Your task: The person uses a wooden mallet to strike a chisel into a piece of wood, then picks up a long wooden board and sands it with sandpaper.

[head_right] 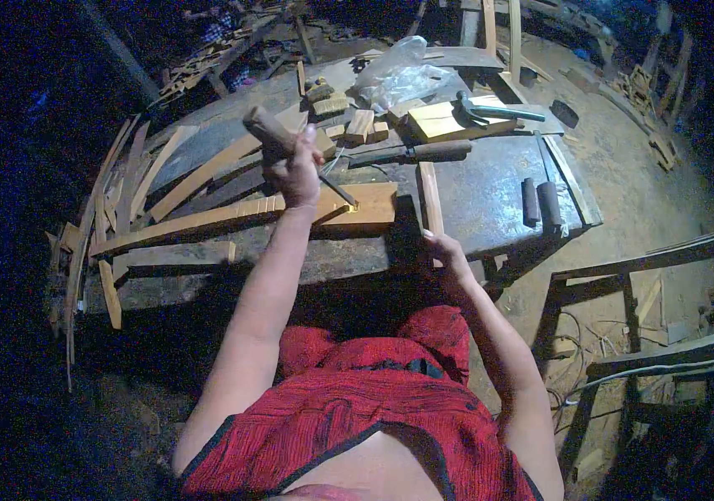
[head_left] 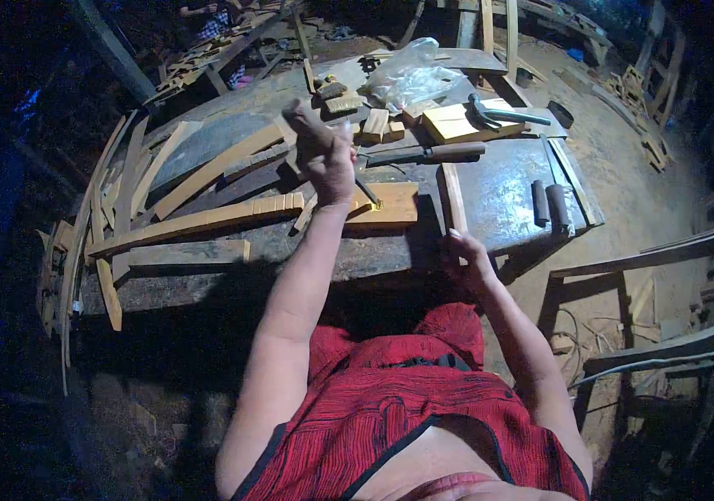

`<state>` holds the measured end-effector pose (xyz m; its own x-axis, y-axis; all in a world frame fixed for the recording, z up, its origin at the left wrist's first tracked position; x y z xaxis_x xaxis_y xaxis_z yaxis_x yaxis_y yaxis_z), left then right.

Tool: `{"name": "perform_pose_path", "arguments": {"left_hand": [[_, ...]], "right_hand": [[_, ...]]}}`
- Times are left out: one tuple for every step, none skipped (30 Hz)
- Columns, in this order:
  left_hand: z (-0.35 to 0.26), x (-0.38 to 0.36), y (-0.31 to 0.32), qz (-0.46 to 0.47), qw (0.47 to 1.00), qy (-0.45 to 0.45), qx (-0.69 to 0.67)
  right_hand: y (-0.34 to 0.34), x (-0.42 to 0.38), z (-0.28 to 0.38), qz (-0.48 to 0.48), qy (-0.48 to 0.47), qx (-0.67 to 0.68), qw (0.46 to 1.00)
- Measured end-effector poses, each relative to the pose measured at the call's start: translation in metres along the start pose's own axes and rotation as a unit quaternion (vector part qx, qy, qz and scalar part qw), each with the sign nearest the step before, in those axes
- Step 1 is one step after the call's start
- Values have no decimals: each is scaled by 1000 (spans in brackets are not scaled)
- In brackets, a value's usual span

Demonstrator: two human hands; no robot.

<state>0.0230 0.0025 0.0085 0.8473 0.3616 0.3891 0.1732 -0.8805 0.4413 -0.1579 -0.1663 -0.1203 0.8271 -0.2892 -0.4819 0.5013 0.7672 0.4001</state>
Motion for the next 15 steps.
{"name": "perform_pose_path", "arguments": {"left_hand": [[4, -1, 1, 26, 1000, 9, -8], [7, -3, 2, 52, 998, 17, -17], [12, -4, 2, 51, 998, 17, -14], [9, -6, 3, 60, 998, 20, -29], [8, -7, 4, 69, 996, 22, -44], [11, -7, 3, 70, 996, 22, -41], [12, -6, 3, 76, 997, 22, -22], [14, -5, 3, 83, 996, 22, -4], [16, -6, 4, 85, 996, 22, -2], [14, -10, 5, 82, 997, 16, -4], [13, -12, 7, 78, 997, 10, -7], [14, -14, 9, 80, 997, 9, -6], [15, -15, 10, 80, 996, 26, 5], [15, -16, 11, 80, 996, 44, 16], [25, -14, 9, 86, 995, 46, 34]], "right_hand": [[0, 0, 0, 9, -12, -6, 1000], [1, 0, 1, 17, -25, -12, 999], [2, -1, 1, 18, -23, -11, 1000], [8, -7, 5, -10, -28, -22, 999], [11, -12, 9, -39, -32, -32, 998], [11, -15, 11, -38, -30, -30, 998], [12, -17, 14, -27, -25, -41, 998], [11, -17, 15, -15, -20, -53, 998], [8, -13, 13, -16, -19, -50, 998], [7, -7, 9, -11, -20, -42, 999], [5, -3, 7, -6, -20, -35, 999], [4, -2, 5, -8, -19, -33, 999], [8, -4, 6, -20, -30, -28, 999], [10, -6, 7, -31, -42, -24, 998], [9, -5, 7, -30, -42, -25, 998]]}}
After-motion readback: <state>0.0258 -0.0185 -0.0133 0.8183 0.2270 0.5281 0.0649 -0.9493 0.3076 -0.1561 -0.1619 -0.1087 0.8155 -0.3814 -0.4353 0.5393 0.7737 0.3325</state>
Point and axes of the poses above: each hand's wrist, its own x-axis towards the middle knuckle, its own y-axis out of the palm, z = x × y, the point moved 2 cm from there along x, towards the middle knuckle, and after that the axes turned 9 degrees about -z, right-handed, at the moved point
